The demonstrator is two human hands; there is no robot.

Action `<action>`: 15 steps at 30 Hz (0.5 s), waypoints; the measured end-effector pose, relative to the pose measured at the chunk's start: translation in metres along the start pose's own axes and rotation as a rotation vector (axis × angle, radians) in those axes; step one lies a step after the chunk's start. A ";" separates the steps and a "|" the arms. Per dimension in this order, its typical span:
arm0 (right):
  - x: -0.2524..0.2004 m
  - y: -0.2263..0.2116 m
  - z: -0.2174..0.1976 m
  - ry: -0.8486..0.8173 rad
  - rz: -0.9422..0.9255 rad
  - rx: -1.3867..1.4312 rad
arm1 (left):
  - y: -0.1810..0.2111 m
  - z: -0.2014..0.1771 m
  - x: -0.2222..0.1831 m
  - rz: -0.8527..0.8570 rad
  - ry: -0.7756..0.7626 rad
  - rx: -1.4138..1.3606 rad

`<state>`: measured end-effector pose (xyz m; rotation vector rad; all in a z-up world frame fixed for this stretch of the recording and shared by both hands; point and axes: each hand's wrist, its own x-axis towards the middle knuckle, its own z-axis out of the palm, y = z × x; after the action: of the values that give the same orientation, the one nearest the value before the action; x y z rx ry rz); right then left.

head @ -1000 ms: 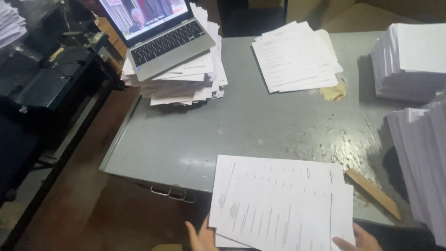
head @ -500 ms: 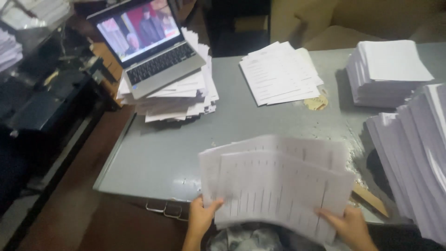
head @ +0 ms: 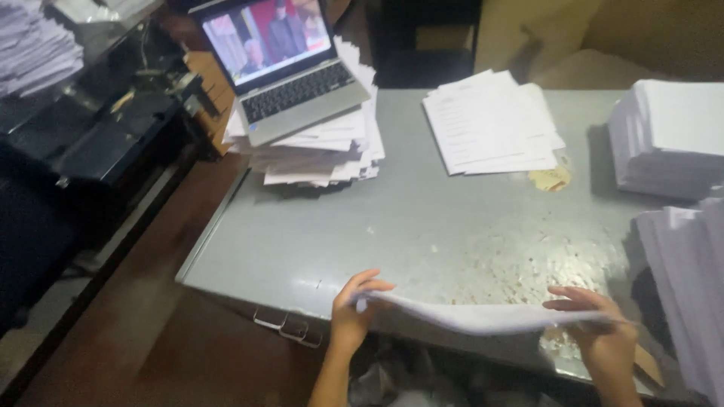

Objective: Organizing and aligning stacks of printed papers on a desk, flipping through pages to check or collate them.

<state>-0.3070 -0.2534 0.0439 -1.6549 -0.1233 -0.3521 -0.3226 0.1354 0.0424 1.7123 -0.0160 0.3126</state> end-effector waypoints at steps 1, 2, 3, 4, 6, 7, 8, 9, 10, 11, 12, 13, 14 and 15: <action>0.000 0.008 -0.003 -0.007 0.003 0.002 | -0.003 0.003 0.003 -0.004 0.006 0.003; 0.000 0.016 -0.006 0.088 0.103 -0.197 | -0.005 0.007 0.006 -0.030 0.084 -0.037; 0.007 0.024 -0.009 0.195 0.191 -0.393 | -0.006 0.012 0.018 -0.040 0.157 -0.078; 0.008 0.019 -0.006 0.199 0.181 -0.387 | -0.003 0.014 0.019 -0.028 0.158 -0.078; 0.010 0.009 0.001 0.289 0.271 -0.424 | 0.001 0.017 0.022 -0.109 0.248 -0.102; 0.009 0.007 0.000 0.283 0.275 -0.427 | 0.012 0.017 0.021 -0.115 0.252 -0.102; 0.009 0.006 0.000 0.334 0.221 -0.430 | 0.022 0.017 0.021 -0.142 0.258 -0.102; 0.004 0.005 0.000 0.388 0.176 -0.434 | 0.032 0.016 0.020 -0.176 0.257 -0.100; 0.006 0.001 -0.001 0.385 0.187 -0.438 | 0.031 0.016 0.019 -0.187 0.255 -0.096; 0.006 -0.003 -0.003 0.330 0.231 -0.430 | 0.030 0.016 0.017 -0.151 0.226 -0.089; 0.007 -0.008 -0.004 0.275 0.275 -0.421 | 0.030 0.016 0.016 -0.116 0.196 -0.081; 0.005 0.002 -0.007 0.279 0.276 -0.420 | 0.023 0.015 0.013 -0.114 0.192 -0.081; 0.003 0.012 -0.010 0.255 0.348 -0.347 | 0.016 0.014 0.010 -0.271 0.180 -0.092; 0.006 0.022 -0.012 0.229 0.407 -0.270 | 0.010 0.013 0.011 -0.418 0.172 -0.107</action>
<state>-0.2966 -0.2685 0.0256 -1.8415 0.4451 -0.2508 -0.3111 0.1227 0.0528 1.5340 0.4390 0.1427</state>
